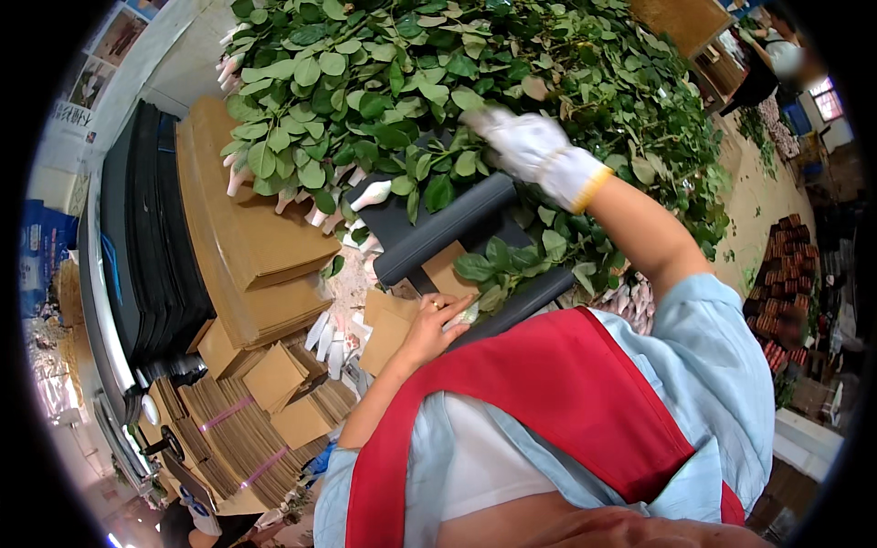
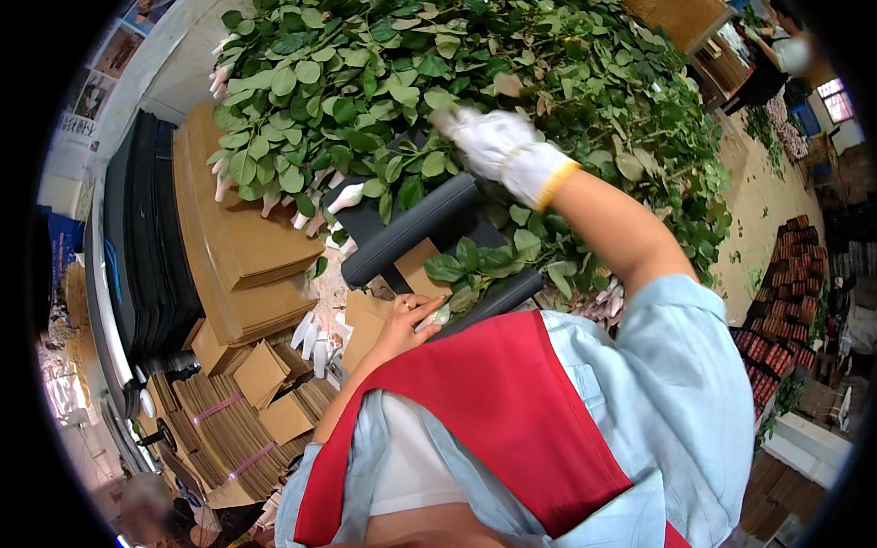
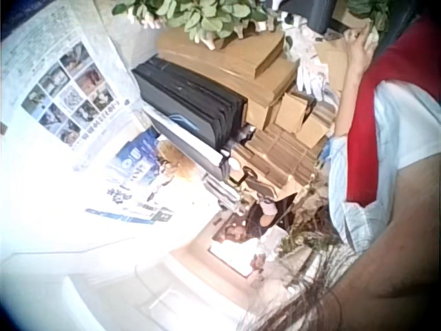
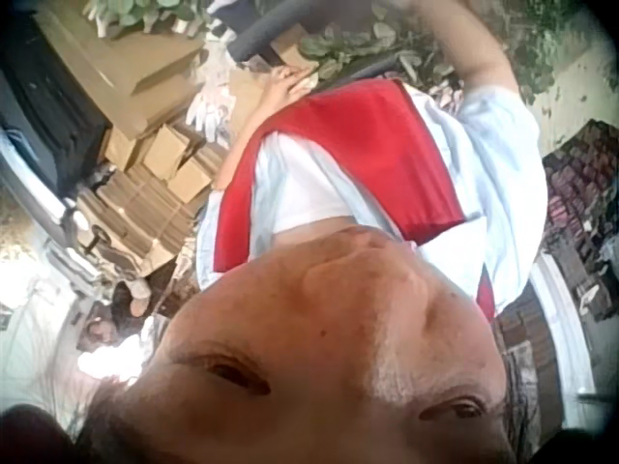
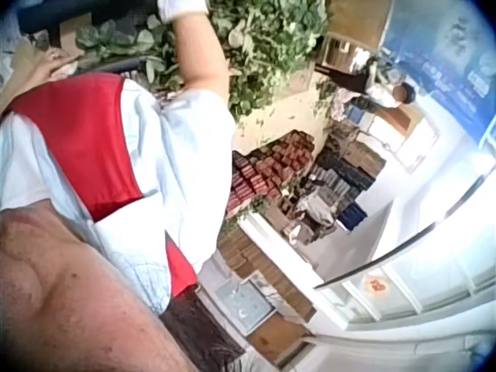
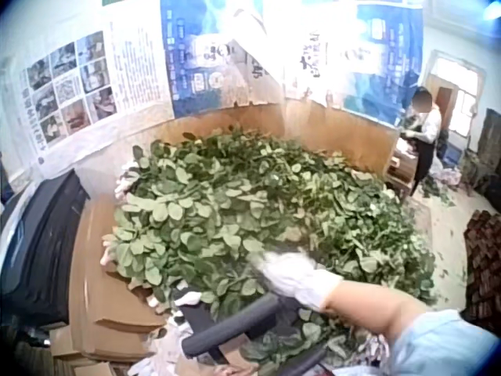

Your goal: The person arranges pink roses and green leaves into a black tray, then wraps the tray with plastic film. They repeat this process multiple times, placing each wrapped tray aside.

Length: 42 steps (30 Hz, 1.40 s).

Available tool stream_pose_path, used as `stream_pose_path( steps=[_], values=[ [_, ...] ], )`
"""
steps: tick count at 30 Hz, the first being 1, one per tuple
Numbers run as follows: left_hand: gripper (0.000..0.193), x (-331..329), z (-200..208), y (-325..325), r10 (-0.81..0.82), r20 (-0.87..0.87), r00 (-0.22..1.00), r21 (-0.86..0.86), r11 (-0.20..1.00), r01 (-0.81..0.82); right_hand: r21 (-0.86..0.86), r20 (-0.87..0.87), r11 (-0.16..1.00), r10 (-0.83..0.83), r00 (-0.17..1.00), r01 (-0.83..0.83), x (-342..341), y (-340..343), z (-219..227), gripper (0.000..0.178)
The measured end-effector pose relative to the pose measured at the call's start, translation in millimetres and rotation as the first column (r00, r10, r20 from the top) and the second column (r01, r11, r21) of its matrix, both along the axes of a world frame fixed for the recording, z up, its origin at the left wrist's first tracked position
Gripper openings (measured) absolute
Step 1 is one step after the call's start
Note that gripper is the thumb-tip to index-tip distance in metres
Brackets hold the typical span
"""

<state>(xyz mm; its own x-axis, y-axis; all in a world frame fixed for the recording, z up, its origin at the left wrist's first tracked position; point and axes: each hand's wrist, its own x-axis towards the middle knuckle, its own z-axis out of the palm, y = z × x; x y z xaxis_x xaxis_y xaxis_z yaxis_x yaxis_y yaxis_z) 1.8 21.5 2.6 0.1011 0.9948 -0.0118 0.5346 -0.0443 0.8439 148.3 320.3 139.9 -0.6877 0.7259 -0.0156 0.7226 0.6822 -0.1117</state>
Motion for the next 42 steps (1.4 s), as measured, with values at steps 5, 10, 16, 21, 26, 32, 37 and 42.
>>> stream_pose_path(
  steps=[5,10,16,21,26,32,37,42],
  values=[
    [0.044,8.2,-14.0,-5.2,0.115,0.159,0.981,0.051,0.991,-0.125,0.227,0.053,0.972,0.052,0.997,-0.063,-18.3,60.7,45.4,0.018],
    [0.038,6.5,-18.2,-9.5,0.041,0.174,0.984,0.146,0.987,-0.067,0.209,-0.290,0.956,0.262,0.920,-0.206,72.6,14.3,180.7,0.024],
    [0.049,16.3,-25.8,-17.6,0.237,-0.003,0.972,0.236,0.944,-0.230,-0.343,0.262,0.910,0.330,0.907,-0.232,111.5,-47.8,-3.2,0.035],
    [0.042,9.3,-10.1,-12.5,0.159,0.143,0.977,0.060,0.984,-0.169,-0.420,-0.122,0.875,0.208,0.970,-0.240,109.2,-25.6,1.6,0.040],
    [0.043,7.5,-16.0,-11.1,0.106,0.130,0.986,0.208,0.969,-0.131,-0.129,-0.007,0.992,0.014,1.000,-0.015,7.7,49.0,-21.9,0.041],
    [0.039,6.7,-23.6,-16.9,0.132,0.242,0.961,-0.005,0.991,-0.135,0.028,0.344,0.999,0.023,0.939,-0.035,-9.7,75.7,30.9,0.031],
    [0.041,13.9,-27.8,-15.2,0.150,0.022,0.988,0.231,0.961,-0.151,0.379,-0.011,0.893,-0.256,0.967,0.241,156.5,148.0,116.2,0.030],
    [0.052,9.5,-16.4,-8.4,0.152,0.039,0.988,0.170,0.973,-0.157,0.495,-0.378,0.868,0.164,0.911,0.049,203.7,90.5,144.2,0.028]
  ],
)
